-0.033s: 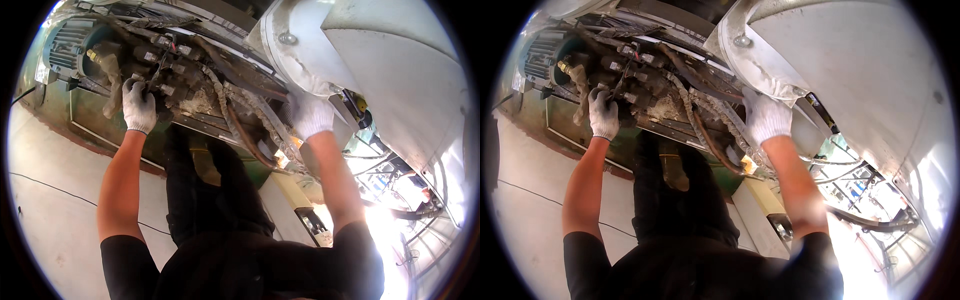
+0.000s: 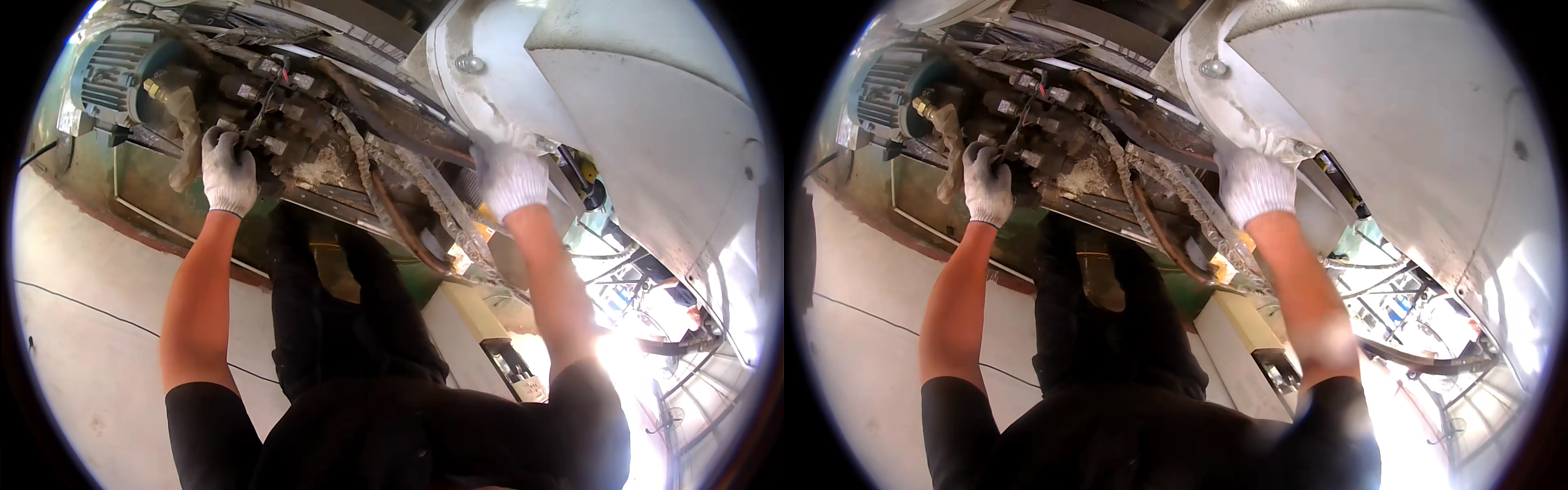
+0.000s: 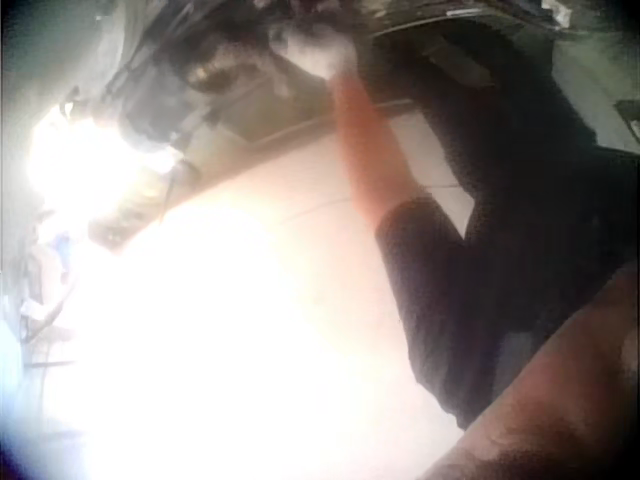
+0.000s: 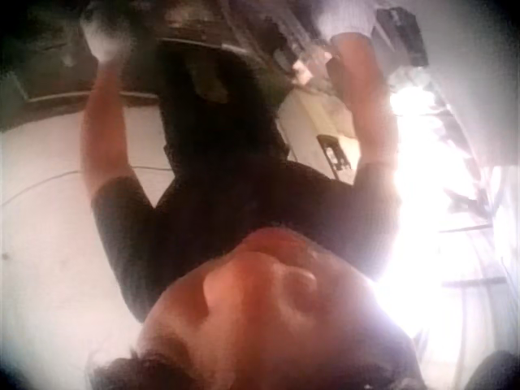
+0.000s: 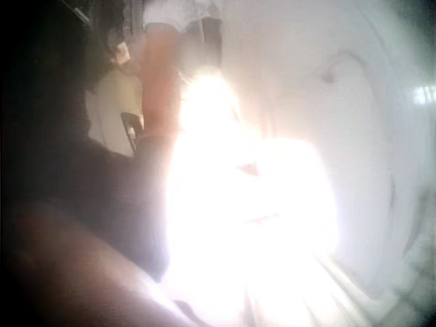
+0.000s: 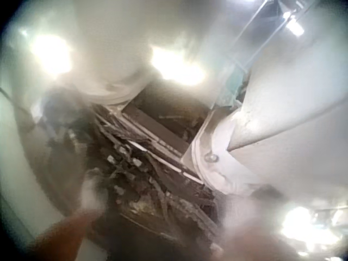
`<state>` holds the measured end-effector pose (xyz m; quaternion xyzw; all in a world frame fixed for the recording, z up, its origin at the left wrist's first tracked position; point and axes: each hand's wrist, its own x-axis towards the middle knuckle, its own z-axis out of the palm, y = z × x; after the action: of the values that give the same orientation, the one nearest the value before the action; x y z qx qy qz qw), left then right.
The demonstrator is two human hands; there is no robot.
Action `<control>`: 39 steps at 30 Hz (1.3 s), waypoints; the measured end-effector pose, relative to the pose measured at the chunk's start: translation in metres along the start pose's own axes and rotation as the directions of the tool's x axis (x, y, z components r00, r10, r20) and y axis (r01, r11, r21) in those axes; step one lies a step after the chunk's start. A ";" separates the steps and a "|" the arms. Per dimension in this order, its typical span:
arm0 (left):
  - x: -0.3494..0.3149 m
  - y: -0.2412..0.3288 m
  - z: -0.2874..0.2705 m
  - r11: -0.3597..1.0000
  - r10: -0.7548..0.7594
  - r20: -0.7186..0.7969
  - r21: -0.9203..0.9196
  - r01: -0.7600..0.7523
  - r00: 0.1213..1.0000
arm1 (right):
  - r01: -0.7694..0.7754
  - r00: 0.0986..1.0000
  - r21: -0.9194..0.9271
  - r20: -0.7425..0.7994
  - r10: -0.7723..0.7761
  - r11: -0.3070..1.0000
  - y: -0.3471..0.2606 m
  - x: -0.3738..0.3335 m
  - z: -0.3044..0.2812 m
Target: The person picks up bundles of long metal rods and feeds them into a yellow bending machine to shape them. After bending, the person stacks the finished rods on the floor. Later, the person uses a wrench to tighten bolts on a large motor attached to the machinery.
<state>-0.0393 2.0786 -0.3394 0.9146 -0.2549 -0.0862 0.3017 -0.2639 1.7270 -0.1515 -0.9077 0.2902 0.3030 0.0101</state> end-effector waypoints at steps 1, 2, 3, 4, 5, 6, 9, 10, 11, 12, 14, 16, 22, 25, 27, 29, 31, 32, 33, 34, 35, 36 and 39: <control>-0.001 -0.002 0.000 1.000 -0.003 0.003 -0.008 0.003 1.000 | 0.034 0.999 -0.060 0.003 -0.034 0.998 0.001 0.010 -0.005; 0.000 -0.003 0.000 1.000 0.007 -0.006 -0.016 -0.007 1.000 | 0.066 0.998 -0.123 0.010 -0.065 0.990 0.002 0.020 -0.009; 0.000 -0.004 0.002 1.000 0.015 -0.015 -0.022 -0.016 1.000 | 0.090 0.996 -0.163 0.015 -0.089 0.983 -0.002 0.027 -0.016; -0.001 -0.004 0.002 0.999 0.023 -0.024 -0.028 -0.023 0.999 | 0.115 0.993 -0.202 0.022 -0.113 0.973 -0.008 0.032 -0.026; -0.001 -0.003 0.002 0.999 0.027 -0.023 -0.029 -0.028 0.999 | 0.140 0.990 -0.239 0.032 -0.136 0.961 -0.015 0.038 -0.035; -0.003 -0.004 0.000 0.999 0.009 -0.025 -0.036 -0.010 1.000 | 0.156 0.988 -0.262 0.049 -0.149 0.952 -0.024 0.044 -0.042; -0.003 -0.006 0.000 0.999 -0.014 -0.028 -0.047 0.013 1.000 | 0.186 0.981 -0.324 0.110 -0.159 0.928 -0.043 0.062 -0.053; -0.003 -0.006 0.001 0.999 0.001 -0.037 -0.043 -0.002 0.999 | 0.181 0.981 -0.333 0.128 -0.146 0.925 -0.050 0.064 -0.058; -0.004 -0.008 0.000 0.999 0.012 -0.048 -0.034 -0.014 0.999 | 0.183 0.979 -0.340 0.145 -0.140 0.922 -0.061 0.066 -0.065; -0.005 -0.008 -0.001 0.999 0.024 -0.058 -0.025 -0.025 0.998 | 0.184 0.978 -0.347 0.162 -0.134 0.920 -0.068 0.069 -0.069; -0.004 -0.006 -0.003 0.998 -0.032 -0.031 -0.053 0.030 0.999 | 0.186 0.982 -0.369 0.109 -0.157 0.911 -0.076 0.073 -0.071; -0.003 -0.006 -0.003 0.998 -0.029 -0.031 -0.058 0.027 0.999 | 0.199 0.979 -0.401 0.114 -0.166 0.894 -0.080 0.078 -0.074; -0.003 -0.008 -0.003 0.998 -0.034 -0.041 -0.056 0.031 0.999 | 0.245 0.965 -0.439 0.200 -0.171 0.865 -0.109 0.091 -0.092; -0.002 -0.005 -0.006 0.997 -0.020 -0.051 -0.069 0.017 0.999 | 0.233 0.967 -0.452 0.200 -0.157 0.861 -0.114 0.095 -0.092; -0.002 -0.006 -0.007 0.997 -0.020 -0.051 -0.069 0.017 0.998 | 0.233 0.964 -0.450 0.225 -0.143 0.862 -0.117 0.099 -0.091; -0.002 -0.006 -0.007 0.997 -0.023 -0.052 -0.073 0.019 0.998 | 0.227 0.963 -0.449 0.237 -0.130 0.864 -0.120 0.100 -0.089; -0.002 -0.005 -0.005 0.997 -0.029 -0.052 -0.080 0.024 0.998 | 0.216 0.965 -0.451 0.235 -0.118 0.866 -0.124 0.099 -0.089; -0.002 -0.005 -0.006 0.997 -0.034 -0.050 -0.077 0.030 0.998 | 0.214 0.965 -0.445 0.233 -0.119 0.869 -0.127 0.098 -0.090; -0.002 -0.005 -0.008 0.997 -0.038 -0.049 -0.075 0.034 0.998 | 0.212 0.966 -0.439 0.230 -0.119 0.873 -0.130 0.096 -0.093; -0.003 -0.004 -0.009 0.997 -0.042 -0.047 -0.072 0.039 0.998 | 0.209 0.967 -0.432 0.227 -0.118 0.877 -0.132 0.096 -0.094; -0.002 -0.003 -0.009 0.996 -0.048 -0.038 -0.081 0.044 0.998 | 0.206 0.966 -0.438 0.231 -0.112 0.875 -0.131 0.097 -0.094; -0.001 -0.003 -0.010 0.995 -0.053 -0.028 -0.089 0.050 0.998 | 0.203 0.966 -0.444 0.235 -0.105 0.873 -0.129 0.098 -0.093; -0.002 -0.004 -0.010 0.995 -0.047 -0.033 -0.090 0.044 0.998 | 0.195 0.968 -0.429 0.230 -0.102 0.882 -0.133 0.097 -0.096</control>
<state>-0.0363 2.0874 -0.3339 0.9072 -0.2244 -0.0885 0.3446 -0.0781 1.7686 -0.1476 -0.8698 0.1391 0.4500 -0.1470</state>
